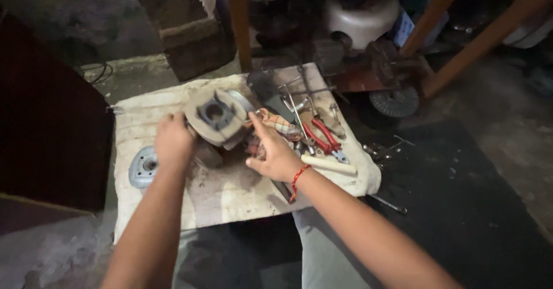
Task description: The person cleans engine components using a wire brush and a cloth. They hold a cylinder head by hand, scrub the interior surfaces with a brush, and wipe the parts with a cloth.
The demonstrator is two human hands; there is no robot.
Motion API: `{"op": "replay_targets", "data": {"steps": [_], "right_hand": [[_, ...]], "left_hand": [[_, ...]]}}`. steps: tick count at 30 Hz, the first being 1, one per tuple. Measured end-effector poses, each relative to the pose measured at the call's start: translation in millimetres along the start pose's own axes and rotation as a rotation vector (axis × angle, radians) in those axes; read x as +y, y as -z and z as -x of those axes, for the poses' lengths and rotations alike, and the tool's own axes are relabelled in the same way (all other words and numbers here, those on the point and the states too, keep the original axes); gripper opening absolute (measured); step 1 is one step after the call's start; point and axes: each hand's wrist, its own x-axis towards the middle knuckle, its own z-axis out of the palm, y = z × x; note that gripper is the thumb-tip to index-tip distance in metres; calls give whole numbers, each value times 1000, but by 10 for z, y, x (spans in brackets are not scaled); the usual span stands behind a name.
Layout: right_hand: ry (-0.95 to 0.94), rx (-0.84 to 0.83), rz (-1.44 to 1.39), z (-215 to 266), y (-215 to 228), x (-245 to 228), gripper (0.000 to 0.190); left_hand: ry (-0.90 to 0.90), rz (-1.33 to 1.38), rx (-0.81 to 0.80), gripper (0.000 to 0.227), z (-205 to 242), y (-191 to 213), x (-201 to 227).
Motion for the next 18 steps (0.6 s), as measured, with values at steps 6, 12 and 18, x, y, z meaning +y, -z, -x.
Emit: {"op": "replay_targets", "data": {"steps": [6, 12, 18], "right_hand": [[-144, -50, 316, 82, 348, 206, 91], [-146, -156, 625, 260, 21, 271, 68], [-57, 159, 311, 215, -231, 509, 26]], "left_hand": [[33, -124, -374, 90, -57, -16, -98], [-3, -290, -482, 146, 248, 50, 144], [153, -208, -418, 136, 360, 247, 369]]}}
